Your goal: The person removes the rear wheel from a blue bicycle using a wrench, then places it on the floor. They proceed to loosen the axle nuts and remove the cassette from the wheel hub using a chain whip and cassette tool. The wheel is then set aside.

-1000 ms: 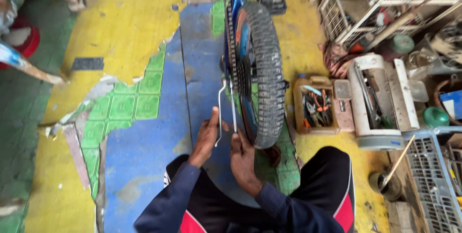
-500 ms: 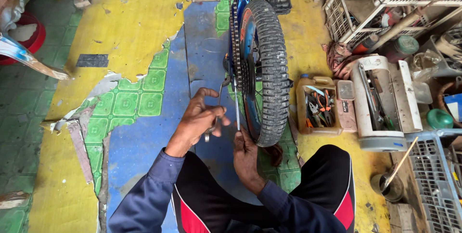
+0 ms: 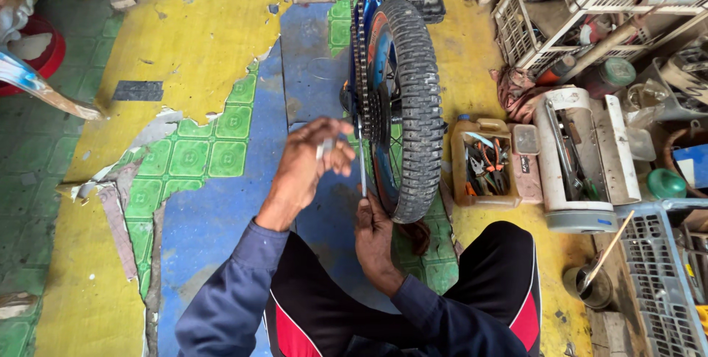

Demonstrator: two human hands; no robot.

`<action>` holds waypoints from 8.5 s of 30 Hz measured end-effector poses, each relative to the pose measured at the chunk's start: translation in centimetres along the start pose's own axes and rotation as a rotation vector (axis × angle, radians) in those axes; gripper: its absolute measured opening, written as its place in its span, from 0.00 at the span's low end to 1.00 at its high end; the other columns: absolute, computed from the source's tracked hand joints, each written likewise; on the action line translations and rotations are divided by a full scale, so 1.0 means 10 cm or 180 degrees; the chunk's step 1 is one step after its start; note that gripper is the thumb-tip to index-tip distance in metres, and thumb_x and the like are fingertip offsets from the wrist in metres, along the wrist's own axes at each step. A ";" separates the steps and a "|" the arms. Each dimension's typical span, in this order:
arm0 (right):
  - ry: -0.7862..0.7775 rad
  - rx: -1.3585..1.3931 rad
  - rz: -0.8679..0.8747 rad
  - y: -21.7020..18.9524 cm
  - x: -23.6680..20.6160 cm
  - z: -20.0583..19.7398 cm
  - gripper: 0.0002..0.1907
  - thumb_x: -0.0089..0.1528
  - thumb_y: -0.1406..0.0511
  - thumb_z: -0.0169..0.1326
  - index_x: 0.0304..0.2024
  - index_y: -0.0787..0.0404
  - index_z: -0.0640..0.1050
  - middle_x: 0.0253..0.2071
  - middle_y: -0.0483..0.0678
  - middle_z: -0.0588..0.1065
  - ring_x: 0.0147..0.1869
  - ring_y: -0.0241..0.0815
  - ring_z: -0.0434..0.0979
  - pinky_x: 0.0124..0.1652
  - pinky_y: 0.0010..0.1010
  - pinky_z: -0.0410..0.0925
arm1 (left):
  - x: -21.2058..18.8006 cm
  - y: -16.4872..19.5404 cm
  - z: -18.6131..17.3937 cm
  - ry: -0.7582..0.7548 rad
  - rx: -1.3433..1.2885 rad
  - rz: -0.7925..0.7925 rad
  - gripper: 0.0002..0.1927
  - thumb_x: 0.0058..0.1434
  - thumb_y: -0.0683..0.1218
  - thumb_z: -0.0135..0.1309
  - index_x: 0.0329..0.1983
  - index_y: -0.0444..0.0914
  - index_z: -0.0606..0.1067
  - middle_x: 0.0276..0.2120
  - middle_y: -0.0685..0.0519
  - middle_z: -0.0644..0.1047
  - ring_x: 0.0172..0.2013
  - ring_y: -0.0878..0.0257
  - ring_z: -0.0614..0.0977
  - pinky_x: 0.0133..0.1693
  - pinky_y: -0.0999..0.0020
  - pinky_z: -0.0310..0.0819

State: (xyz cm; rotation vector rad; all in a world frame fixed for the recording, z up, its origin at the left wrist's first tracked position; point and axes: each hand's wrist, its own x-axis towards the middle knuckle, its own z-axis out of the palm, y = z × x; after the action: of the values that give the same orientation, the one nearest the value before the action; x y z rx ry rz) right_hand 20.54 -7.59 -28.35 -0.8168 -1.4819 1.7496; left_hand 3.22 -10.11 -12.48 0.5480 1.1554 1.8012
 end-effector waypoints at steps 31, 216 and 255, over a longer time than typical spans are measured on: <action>-0.0010 -0.0530 -0.0068 -0.59 -0.49 0.70 0.27 0.72 0.54 0.47 0.67 0.62 0.75 0.36 0.42 0.68 0.36 0.30 0.58 0.35 0.25 0.60 | -0.10 -0.27 -0.63 0.1144 0.1828 0.0235 0.15 0.69 0.52 0.55 0.40 0.35 0.78 0.27 0.59 0.77 0.26 0.72 0.72 0.28 0.69 0.66; -0.0479 -0.2900 0.0503 0.13 -1.43 -0.78 0.13 0.70 0.60 0.46 0.46 0.64 0.73 0.37 0.63 0.75 0.41 0.65 0.75 0.39 0.54 0.66 | -1.23 -1.95 0.03 0.2120 0.0046 -0.1191 0.13 0.70 0.50 0.47 0.38 0.35 0.69 0.19 0.52 0.68 0.15 0.62 0.70 0.17 0.62 0.69; 0.0564 -0.0843 -0.1685 -1.58 -0.98 -0.89 0.27 0.54 0.71 0.61 0.56 0.67 0.72 0.37 0.54 0.79 0.36 0.47 0.83 0.38 0.35 0.75 | 0.15 -0.76 1.08 0.1119 0.1697 0.0425 0.31 0.69 0.66 0.45 0.59 0.38 0.74 0.54 0.52 0.78 0.53 0.61 0.75 0.57 0.65 0.66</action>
State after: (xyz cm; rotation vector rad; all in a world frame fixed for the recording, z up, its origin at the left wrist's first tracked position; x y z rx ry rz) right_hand 35.01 -9.05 -13.80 -0.6131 -1.6433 1.0819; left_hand 13.89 -2.42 -14.31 0.6367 1.9066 1.7393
